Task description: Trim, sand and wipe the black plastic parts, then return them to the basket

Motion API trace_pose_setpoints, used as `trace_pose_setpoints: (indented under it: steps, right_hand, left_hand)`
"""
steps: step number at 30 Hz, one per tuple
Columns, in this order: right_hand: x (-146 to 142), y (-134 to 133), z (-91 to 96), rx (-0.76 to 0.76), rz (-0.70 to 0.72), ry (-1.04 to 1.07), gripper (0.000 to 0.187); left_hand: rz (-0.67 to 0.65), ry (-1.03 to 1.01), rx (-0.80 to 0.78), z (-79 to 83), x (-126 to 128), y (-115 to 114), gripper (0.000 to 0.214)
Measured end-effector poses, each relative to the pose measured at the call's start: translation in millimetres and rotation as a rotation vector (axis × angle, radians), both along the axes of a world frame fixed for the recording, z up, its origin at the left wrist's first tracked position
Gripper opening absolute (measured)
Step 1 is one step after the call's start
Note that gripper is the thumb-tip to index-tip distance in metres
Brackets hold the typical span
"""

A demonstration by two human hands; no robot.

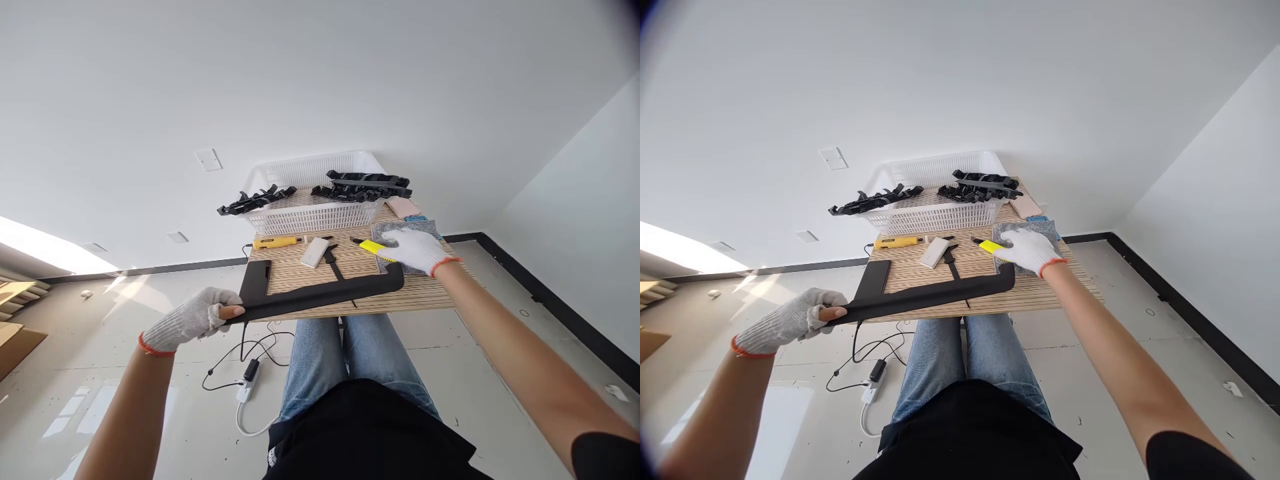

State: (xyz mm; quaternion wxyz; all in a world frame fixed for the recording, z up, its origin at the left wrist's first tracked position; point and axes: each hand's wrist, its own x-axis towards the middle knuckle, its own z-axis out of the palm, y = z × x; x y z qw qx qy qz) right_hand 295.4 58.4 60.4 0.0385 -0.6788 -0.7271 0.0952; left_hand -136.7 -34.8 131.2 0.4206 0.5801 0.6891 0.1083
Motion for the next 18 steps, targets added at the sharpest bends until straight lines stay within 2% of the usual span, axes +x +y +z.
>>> trace_pose_setpoints:
  steps: [2,4,10,14,18]
  right_hand:
    - [-5.5,19.0,0.4,-0.113,0.103,-0.179,0.048]
    - [-8.7,34.8,2.9,-0.161,0.156,-0.236,0.039]
    - [-26.7,64.5,16.3,-0.032,0.255,-0.262,0.040]
    - [-56.8,71.8,4.9,0.023,0.330,-0.249,0.042]
    - [-69.6,73.7,-4.0,0.076,0.289,-0.216,0.044]
  left_hand:
    - [-0.069,-0.018,-0.063,4.7,-6.8,-10.1,0.045]
    - [-0.086,-0.005,-0.065,6.4,-16.1,-24.3,0.042]
    - [-0.045,0.040,-0.052,-9.6,-49.8,-70.3,0.044]
    - [0.045,0.041,-0.056,-20.6,-54.1,-87.8,0.044]
    - [0.040,0.039,-0.028,-20.3,-46.7,-97.1,0.044]
